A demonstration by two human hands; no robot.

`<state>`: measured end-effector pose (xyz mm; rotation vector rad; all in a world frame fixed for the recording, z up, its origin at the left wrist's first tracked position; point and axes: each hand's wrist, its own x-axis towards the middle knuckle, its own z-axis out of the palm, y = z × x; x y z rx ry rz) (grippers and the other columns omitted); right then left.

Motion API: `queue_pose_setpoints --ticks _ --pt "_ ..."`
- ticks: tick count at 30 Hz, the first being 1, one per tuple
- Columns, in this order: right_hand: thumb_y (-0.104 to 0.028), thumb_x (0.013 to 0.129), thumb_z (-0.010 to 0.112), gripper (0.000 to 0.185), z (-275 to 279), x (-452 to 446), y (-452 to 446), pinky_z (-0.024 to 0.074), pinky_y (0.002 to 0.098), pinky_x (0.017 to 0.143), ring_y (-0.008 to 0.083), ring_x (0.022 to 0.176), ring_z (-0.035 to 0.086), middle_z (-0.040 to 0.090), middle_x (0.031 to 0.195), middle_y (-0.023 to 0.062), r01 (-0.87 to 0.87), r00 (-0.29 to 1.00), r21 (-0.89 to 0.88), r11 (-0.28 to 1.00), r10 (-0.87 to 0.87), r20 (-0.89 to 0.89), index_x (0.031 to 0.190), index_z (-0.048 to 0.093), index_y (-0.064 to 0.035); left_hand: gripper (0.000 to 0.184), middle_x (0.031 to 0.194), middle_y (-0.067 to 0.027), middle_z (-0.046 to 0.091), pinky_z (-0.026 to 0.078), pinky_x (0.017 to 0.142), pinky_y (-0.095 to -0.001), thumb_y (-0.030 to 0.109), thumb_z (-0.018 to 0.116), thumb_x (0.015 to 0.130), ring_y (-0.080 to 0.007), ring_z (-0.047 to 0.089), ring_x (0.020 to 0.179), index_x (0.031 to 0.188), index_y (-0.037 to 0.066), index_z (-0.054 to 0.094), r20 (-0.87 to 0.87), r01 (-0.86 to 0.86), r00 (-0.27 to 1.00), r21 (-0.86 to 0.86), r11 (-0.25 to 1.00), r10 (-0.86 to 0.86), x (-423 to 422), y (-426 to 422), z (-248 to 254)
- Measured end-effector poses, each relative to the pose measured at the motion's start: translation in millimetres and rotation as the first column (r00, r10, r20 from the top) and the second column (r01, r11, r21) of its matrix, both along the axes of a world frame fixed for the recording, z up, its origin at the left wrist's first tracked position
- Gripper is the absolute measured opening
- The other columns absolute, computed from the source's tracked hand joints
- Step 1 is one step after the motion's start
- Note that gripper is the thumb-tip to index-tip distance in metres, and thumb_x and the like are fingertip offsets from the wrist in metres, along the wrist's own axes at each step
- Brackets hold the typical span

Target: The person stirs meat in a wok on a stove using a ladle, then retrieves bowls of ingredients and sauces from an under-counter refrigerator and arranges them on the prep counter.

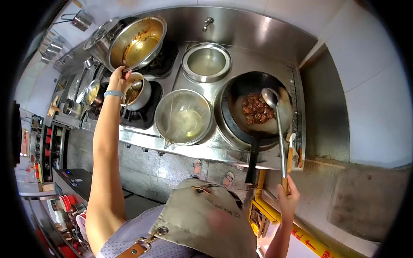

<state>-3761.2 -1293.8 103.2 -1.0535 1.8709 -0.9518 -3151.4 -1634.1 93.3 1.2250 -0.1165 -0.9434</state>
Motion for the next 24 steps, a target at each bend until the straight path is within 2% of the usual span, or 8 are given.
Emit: queue_pose_setpoints --ticks 1,7,13,15,19,21,22,24 --pt "-0.002 0.078 0.06 0.045 4 7 2 0.032 0.0167 0.041 0.0024 0.048 0.042 0.051 0.068 -0.0017 0.049 0.999 0.006 0.999 -0.049 0.012 0.121 0.048 -0.0006 0.01 0.071 -0.0153 0.058 0.057 0.046 -0.0321 0.002 0.056 0.077 -0.0241 0.059 0.054 0.076 -0.007 0.052 -0.007 0.015 1.0 0.042 0.999 -0.014 9 -11 1" --pt "-0.001 0.079 0.058 0.044 11 51 9 0.032 0.0176 0.038 0.0032 0.044 0.041 0.049 0.064 -0.0027 0.216 0.976 0.079 0.973 -0.218 0.018 0.122 0.047 -0.0001 0.014 0.08 -0.0193 0.06 0.055 0.04 -0.0343 -0.006 0.05 0.077 -0.0271 0.061 0.059 0.09 -0.012 0.052 0.122 -0.067 0.991 0.112 0.991 0.054 40 -92 -41" --pt "0.0 0.078 0.059 0.046 12 86 9 0.0311 0.0174 0.036 0.0041 0.042 0.041 0.052 0.063 -0.0001 0.332 0.942 0.048 0.942 -0.334 0.026 0.122 0.046 0.0012 0.026 0.092 -0.0181 0.06 0.056 0.047 -0.0332 -0.004 0.045 0.079 -0.026 0.063 0.072 0.104 -0.009 0.051 0.1 0.024 0.994 0.125 0.992 -0.036 44 -139 -94" --pt "0.0 0.077 0.059 0.046 14 94 6 0.0305 0.0174 0.036 0.0042 0.042 0.042 0.053 0.064 0.0003 0.39 0.92 0.083 0.917 -0.392 0.01 0.121 0.047 0.0015 0.027 0.094 -0.016 0.06 0.055 0.054 -0.0362 -0.008 0.044 0.078 -0.0272 0.061 0.075 0.104 -0.005 0.052 0.085 0.042 0.995 0.212 0.976 -0.061 47 -145 -106" --pt "-0.001 0.077 0.059 0.046 16 99 1 0.029 0.0177 0.035 0.0048 0.042 0.041 0.052 0.064 -0.0003 0.392 0.92 0.069 0.917 -0.389 -0.05 0.122 0.047 -0.0004 0.019 0.089 -0.014 0.059 0.054 0.056 -0.0351 0.0 0.047 0.082 -0.0266 0.059 0.073 0.1 -0.001 0.053 0.087 0.038 0.994 0.257 0.966 -0.062 62 -159 -132" --pt "-0.001 0.078 0.059 0.045 23 96 3 0.0308 0.0169 0.039 0.0038 0.045 0.041 0.052 0.064 -0.0009 0.427 0.904 0.111 0.897 -0.428 -0.02 0.121 0.048 -0.0004 0.017 0.087 -0.0156 0.058 0.054 0.055 -0.0354 0.003 0.048 0.083 -0.0267 0.057 0.07 0.099 -0.001 0.053 -0.119 0.21 0.975 0.232 0.95 -0.187 89 -172 -146" --pt "-0.002 0.079 0.059 0.044 15 87 7 0.0308 0.0167 0.04 0.0037 0.046 0.041 0.053 0.066 -0.0007 0.369 0.929 0.077 0.926 -0.368 -0.033 0.121 0.047 -0.0004 0.017 0.088 -0.0174 0.057 0.053 0.054 -0.035 0.002 0.048 0.083 -0.0282 0.057 0.07 0.098 -0.004 0.052 0.049 0.203 0.974 0.228 0.952 -0.219 90 -165 -149" --pt "-0.001 0.079 0.058 0.043 19 88 0 0.0306 0.0171 0.039 0.0039 0.045 0.041 0.053 0.066 -0.0007 0.412 0.911 0.088 0.907 -0.41 -0.034 0.121 0.047 0.0004 0.021 0.097 -0.0164 0.057 0.052 0.062 -0.0373 0.002 0.05 0.081 -0.0298 0.055 0.087 0.102 -0.002 0.051 0.061 0.407 0.9 0.239 0.882 -0.431 89 -150 -119"
